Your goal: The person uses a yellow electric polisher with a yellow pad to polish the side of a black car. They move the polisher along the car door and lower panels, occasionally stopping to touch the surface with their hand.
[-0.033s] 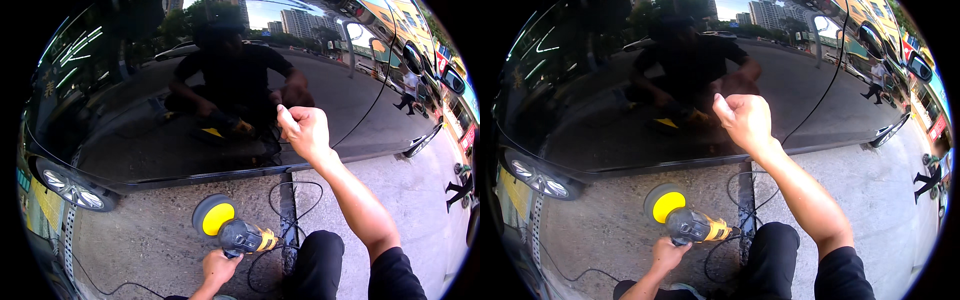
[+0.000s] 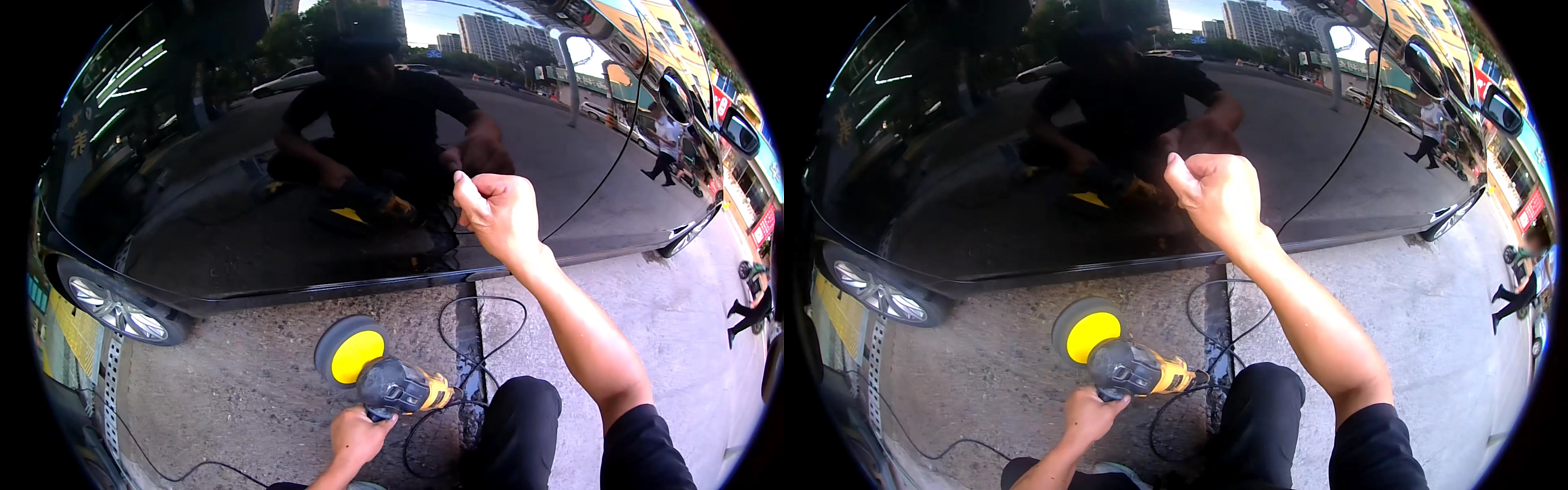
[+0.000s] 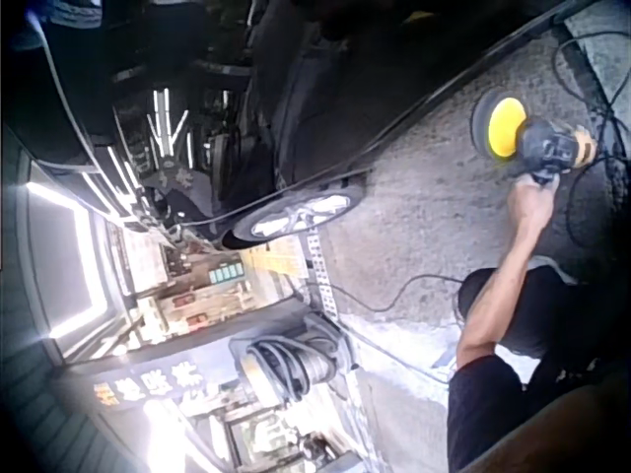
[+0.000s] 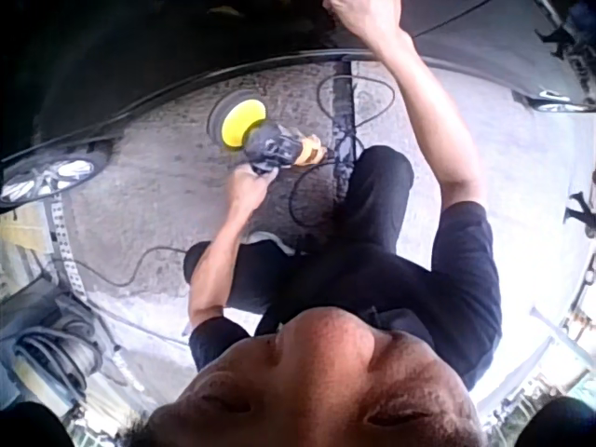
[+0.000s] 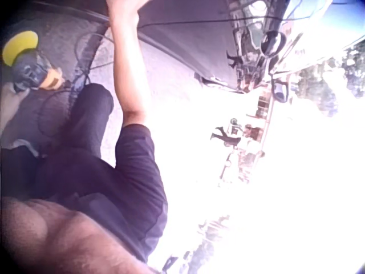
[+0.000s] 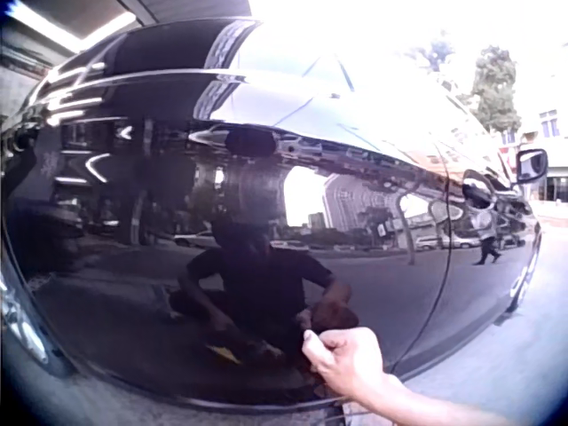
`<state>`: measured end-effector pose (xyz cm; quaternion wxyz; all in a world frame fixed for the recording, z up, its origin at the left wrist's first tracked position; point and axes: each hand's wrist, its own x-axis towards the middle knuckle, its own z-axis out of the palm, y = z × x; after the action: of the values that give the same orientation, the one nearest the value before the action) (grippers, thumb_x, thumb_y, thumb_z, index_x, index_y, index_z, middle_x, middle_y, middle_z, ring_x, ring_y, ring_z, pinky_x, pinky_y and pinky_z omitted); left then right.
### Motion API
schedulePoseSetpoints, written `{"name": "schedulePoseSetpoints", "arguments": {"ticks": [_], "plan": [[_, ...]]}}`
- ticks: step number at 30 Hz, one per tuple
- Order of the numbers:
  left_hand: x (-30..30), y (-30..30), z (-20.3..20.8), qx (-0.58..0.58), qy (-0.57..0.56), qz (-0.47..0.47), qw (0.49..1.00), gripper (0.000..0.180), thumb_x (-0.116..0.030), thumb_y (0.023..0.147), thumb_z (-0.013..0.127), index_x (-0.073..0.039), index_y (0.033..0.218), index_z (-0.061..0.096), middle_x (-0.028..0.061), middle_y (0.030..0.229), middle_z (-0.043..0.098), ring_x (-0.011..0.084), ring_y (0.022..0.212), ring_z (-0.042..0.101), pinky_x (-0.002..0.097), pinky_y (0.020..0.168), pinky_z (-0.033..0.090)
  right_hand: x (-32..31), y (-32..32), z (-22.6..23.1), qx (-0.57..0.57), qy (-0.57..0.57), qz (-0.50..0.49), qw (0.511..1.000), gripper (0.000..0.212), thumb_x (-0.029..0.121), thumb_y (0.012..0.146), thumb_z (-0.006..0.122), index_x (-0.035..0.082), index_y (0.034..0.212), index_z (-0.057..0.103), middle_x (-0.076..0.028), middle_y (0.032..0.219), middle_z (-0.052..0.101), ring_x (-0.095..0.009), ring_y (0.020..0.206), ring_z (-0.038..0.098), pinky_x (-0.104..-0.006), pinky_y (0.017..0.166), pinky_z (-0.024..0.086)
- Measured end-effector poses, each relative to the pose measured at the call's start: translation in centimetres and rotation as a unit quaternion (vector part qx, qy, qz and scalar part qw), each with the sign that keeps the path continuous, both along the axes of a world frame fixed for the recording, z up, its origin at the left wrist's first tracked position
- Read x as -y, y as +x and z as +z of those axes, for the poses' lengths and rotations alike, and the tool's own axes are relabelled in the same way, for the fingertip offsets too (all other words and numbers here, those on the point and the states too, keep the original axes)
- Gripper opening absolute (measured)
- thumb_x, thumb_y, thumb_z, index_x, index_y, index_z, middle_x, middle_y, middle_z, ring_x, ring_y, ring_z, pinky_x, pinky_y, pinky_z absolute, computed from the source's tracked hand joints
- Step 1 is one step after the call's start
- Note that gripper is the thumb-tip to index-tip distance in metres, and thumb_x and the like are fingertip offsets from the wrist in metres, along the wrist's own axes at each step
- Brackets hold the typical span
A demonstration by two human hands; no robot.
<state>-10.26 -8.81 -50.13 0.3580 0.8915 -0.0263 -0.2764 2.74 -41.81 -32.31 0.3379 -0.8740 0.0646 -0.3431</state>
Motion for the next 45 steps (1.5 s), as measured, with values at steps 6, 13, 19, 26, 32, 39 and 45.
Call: {"name": "schedulePoseSetpoints", "arguments": {"ticks": [6, 13, 19, 26, 32, 39, 45], "plan": [[1.5, 0.9, 2.6, 0.042, 0.032, -0.060, 0.997, 0.036, -0.040, 0.082, 0.086, -0.006, 0.094, 0.081, 0.0194, 0.088, 0.078, 0.0386, 0.087, 0.077, 0.0455, 0.078, 0.059, -0.4, 0.9, -0.9, 0.001, 0.048, 0.041, 0.998, 0.048, 0.030, 0.102, 0.063, 0.002, 0.064, 0.073, -0.009, 0.057, 0.069, -0.021, 0.053, 0.068, -0.0340, 0.060, 0.054], [3.2, 1.5, 4.5, 0.027, 0.044, -0.091, 0.995, 0.035, -0.041, 0.083, 0.085, -0.010, 0.096, 0.082, 0.0190, 0.091, 0.077, 0.0404, 0.088, 0.075, 0.0468, 0.078, 0.059, 0.4, 1.2, -1.7, -0.014, 0.096, 0.060, 0.993, 0.046, 0.032, 0.106, 0.060, 0.001, 0.078, 0.079, -0.008, 0.066, 0.075, -0.018, 0.063, 0.074, -0.0318, 0.066, 0.058], [4.0, 1.8, 4.4, 0.046, 0.081, -0.133, 0.987, 0.031, -0.041, 0.083, 0.083, -0.012, 0.095, 0.082, 0.0182, 0.091, 0.077, 0.0407, 0.089, 0.075, 0.0479, 0.078, 0.059, -0.4, 1.7, -2.2, 0.015, 0.180, 0.078, 0.981, 0.045, 0.032, 0.107, 0.060, 0.000, 0.083, 0.081, -0.009, 0.071, 0.077, -0.016, 0.066, 0.074, -0.0309, 0.067, 0.058], [4.5, 1.7, 3.8, 0.057, 0.065, -0.157, 0.984, 0.029, -0.036, 0.082, 0.079, -0.010, 0.095, 0.079, 0.0194, 0.088, 0.077, 0.0418, 0.088, 0.074, 0.0518, 0.080, 0.059, -0.7, 1.7, -2.1, 0.004, 0.214, 0.105, 0.971, 0.042, 0.028, 0.108, 0.060, -0.001, 0.086, 0.081, -0.010, 0.075, 0.079, -0.014, 0.069, 0.074, -0.0291, 0.069, 0.057], [4.9, 1.6, 4.1, 0.049, 0.063, -0.171, 0.982, 0.026, -0.033, 0.081, 0.079, -0.015, 0.100, 0.080, 0.0173, 0.090, 0.077, 0.0411, 0.089, 0.074, 0.0509, 0.082, 0.059, -0.5, 1.7, -2.7, 0.018, 0.235, 0.100, 0.967, 0.042, 0.030, 0.108, 0.063, -0.002, 0.088, 0.081, -0.010, 0.075, 0.079, -0.014, 0.070, 0.075, -0.0291, 0.070, 0.059], [5.4, 1.7, 4.4, 0.046, 0.068, -0.177, 0.981, 0.025, -0.031, 0.081, 0.080, -0.014, 0.099, 0.080, 0.0175, 0.088, 0.077, 0.0409, 0.088, 0.074, 0.0504, 0.081, 0.059, -0.8, 1.8, -2.1, 0.012, 0.246, 0.104, 0.964, 0.041, 0.028, 0.108, 0.063, -0.003, 0.088, 0.081, -0.011, 0.076, 0.079, -0.015, 0.071, 0.076, -0.0283, 0.070, 0.058], [5.9, 1.3, 3.7, 0.073, 0.057, -0.185, 0.978, 0.026, -0.032, 0.082, 0.079, -0.011, 0.096, 0.080, 0.0185, 0.086, 0.077, 0.0413, 0.086, 0.074, 0.0510, 0.080, 0.059, -0.1, 1.2, -2.3, 0.015, 0.248, 0.105, 0.963, 0.041, 0.030, 0.108, 0.065, -0.003, 0.089, 0.080, -0.011, 0.076, 0.079, -0.014, 0.070, 0.075, -0.0283, 0.070, 0.058]]}}
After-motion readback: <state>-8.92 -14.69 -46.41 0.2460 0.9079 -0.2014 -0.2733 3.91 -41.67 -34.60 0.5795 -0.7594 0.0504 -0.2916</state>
